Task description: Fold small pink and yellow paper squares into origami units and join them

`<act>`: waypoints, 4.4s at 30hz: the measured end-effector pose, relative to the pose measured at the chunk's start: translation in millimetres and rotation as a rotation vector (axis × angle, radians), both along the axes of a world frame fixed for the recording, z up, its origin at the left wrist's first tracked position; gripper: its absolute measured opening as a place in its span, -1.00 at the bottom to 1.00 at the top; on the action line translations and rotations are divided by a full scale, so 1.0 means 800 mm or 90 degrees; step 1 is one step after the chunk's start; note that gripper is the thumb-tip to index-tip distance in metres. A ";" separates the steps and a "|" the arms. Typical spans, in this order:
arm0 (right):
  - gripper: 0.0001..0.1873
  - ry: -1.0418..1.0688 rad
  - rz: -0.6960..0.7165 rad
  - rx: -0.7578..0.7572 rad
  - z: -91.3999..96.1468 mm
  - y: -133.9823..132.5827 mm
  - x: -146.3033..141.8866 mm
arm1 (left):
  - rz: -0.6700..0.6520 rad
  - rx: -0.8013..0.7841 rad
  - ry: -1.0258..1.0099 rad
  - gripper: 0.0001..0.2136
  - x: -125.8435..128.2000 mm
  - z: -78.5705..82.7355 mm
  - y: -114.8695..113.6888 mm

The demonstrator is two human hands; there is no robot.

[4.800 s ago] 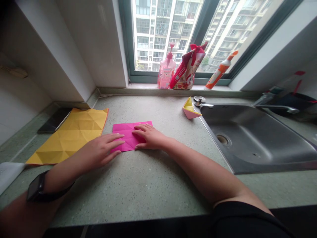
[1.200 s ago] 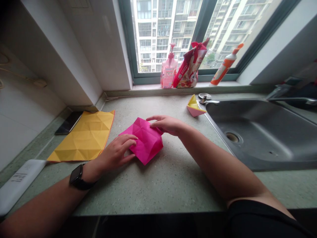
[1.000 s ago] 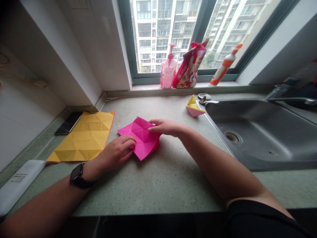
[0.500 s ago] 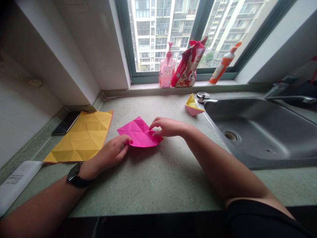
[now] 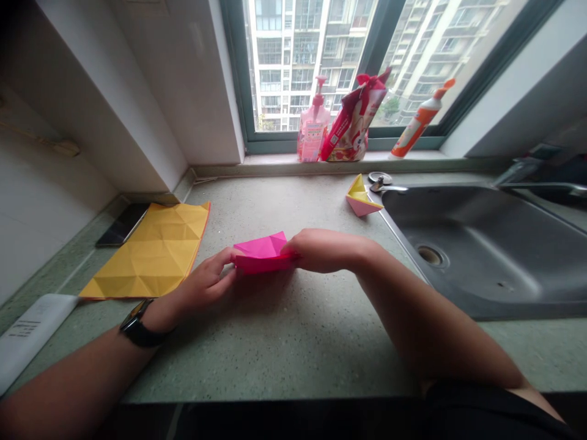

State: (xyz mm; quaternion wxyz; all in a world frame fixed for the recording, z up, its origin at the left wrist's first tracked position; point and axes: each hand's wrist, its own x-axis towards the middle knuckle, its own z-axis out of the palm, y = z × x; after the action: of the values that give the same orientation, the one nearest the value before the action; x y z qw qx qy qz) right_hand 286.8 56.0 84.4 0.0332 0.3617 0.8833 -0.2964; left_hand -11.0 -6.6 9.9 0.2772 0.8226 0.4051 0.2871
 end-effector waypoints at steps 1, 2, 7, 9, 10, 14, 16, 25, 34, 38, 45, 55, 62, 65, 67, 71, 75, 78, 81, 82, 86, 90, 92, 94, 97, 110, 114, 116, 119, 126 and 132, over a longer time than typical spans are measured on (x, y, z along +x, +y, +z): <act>-0.80 -0.022 0.015 0.002 0.005 0.000 0.001 | -0.002 -0.006 0.008 -0.88 0.000 0.000 0.000; -0.80 -0.034 0.022 0.007 0.009 0.001 0.003 | -0.002 -0.012 0.018 -0.89 0.000 -0.001 0.000; -0.90 -0.016 -0.051 0.026 0.008 0.010 0.008 | 0.022 -0.018 0.014 -0.86 0.002 -0.009 0.000; -0.84 -0.003 -0.099 0.043 -0.001 0.017 0.007 | 0.053 -0.011 0.007 -0.78 0.003 -0.012 0.002; -0.80 0.006 -0.119 0.054 -0.006 0.020 0.006 | 0.069 -0.004 0.011 -0.73 0.002 -0.014 0.003; -0.70 0.026 -0.158 0.109 -0.026 0.031 0.000 | 0.147 0.119 0.059 -0.50 -0.002 -0.019 0.007; -0.69 0.022 -0.155 0.130 -0.035 0.035 -0.005 | 0.166 0.201 0.093 -0.47 -0.003 -0.020 0.007; -0.57 -0.061 -0.111 0.194 -0.063 0.036 -0.015 | -0.073 0.161 0.253 -0.48 0.006 -0.037 -0.004; -0.66 -0.051 -0.018 0.314 -0.069 0.012 -0.038 | -0.042 0.126 0.294 -0.45 0.003 -0.041 0.001; -0.71 -0.036 0.008 0.266 -0.077 0.012 -0.043 | -0.032 0.139 0.286 -0.45 0.003 -0.040 0.005; -0.50 -0.004 0.007 0.216 -0.087 0.026 -0.037 | -0.102 0.158 0.239 -0.60 0.010 -0.034 0.003; -0.35 0.014 -0.008 0.204 -0.088 0.024 -0.038 | -0.081 0.184 0.284 -0.71 0.021 -0.020 -0.001; -0.32 0.009 -0.012 0.204 -0.088 0.024 -0.039 | -0.024 0.179 0.388 -0.81 0.005 0.001 -0.009; -0.33 0.022 -0.012 0.199 -0.088 0.024 -0.038 | -0.015 0.170 0.407 -0.83 -0.009 0.006 -0.008; -0.34 0.018 -0.012 0.196 -0.087 0.023 -0.038 | -0.019 0.157 0.410 -0.83 -0.018 0.010 -0.006; -0.36 0.014 -0.012 0.199 -0.087 0.023 -0.039 | -0.014 0.168 0.380 -0.76 -0.027 0.014 0.001; -0.35 0.018 -0.012 0.207 -0.090 0.025 -0.038 | -0.018 0.199 0.281 -0.77 -0.017 0.010 0.004; -0.35 0.025 -0.003 0.220 -0.095 0.026 -0.036 | -0.085 0.184 0.252 -0.70 -0.003 0.001 0.001; -0.34 0.034 -0.002 0.254 -0.100 0.025 -0.036 | -0.111 0.161 0.272 -0.64 0.007 -0.008 -0.002; -0.34 0.031 -0.003 0.265 -0.102 0.024 -0.037 | -0.113 0.152 0.275 -0.64 0.009 -0.009 -0.003; -0.33 0.017 -0.019 0.299 -0.111 0.018 -0.045 | -0.118 0.134 0.281 -0.66 0.010 -0.009 -0.002; -0.27 0.022 -0.028 0.320 -0.120 0.016 -0.049 | -0.103 0.133 0.290 -0.75 0.009 -0.005 -0.003; -0.26 0.026 -0.024 0.323 -0.123 0.017 -0.048 | -0.085 0.134 0.301 -0.78 0.008 -0.004 -0.006; -0.26 0.026 -0.017 0.314 -0.124 0.020 -0.045 | -0.059 0.132 0.320 -0.80 0.006 -0.002 -0.008; -0.23 0.021 -0.012 0.289 -0.124 0.024 -0.039 | -0.028 0.110 0.351 -0.80 0.000 0.003 -0.009; 0.03 -0.106 -0.055 0.179 -0.112 0.036 -0.008 | -0.015 0.038 0.362 -0.82 -0.017 0.021 -0.006; 0.18 -0.133 -0.089 0.162 -0.109 0.043 0.006 | -0.027 0.044 0.340 -0.85 -0.022 0.018 -0.007; 0.24 -0.151 -0.107 0.152 -0.106 0.045 0.011 | -0.027 0.043 0.342 -0.86 -0.023 0.018 -0.007; 0.29 -0.176 -0.121 0.137 -0.101 0.047 0.015 | -0.025 0.049 0.341 -0.85 -0.021 0.018 -0.007; 0.27 -0.170 -0.118 0.158 -0.103 0.052 0.019 | -0.015 0.081 0.327 -0.83 -0.016 0.011 0.000; 0.20 -0.145 -0.107 0.189 -0.106 0.049 0.018 | 0.078 0.127 0.268 -0.71 -0.013 -0.006 0.015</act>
State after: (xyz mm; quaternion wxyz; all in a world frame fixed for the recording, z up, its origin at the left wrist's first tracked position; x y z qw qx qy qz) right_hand 301.4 95.0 -0.3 0.0545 0.4661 0.8746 -0.1221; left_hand -21.4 5.8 5.2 0.0862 0.8614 0.4728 0.1645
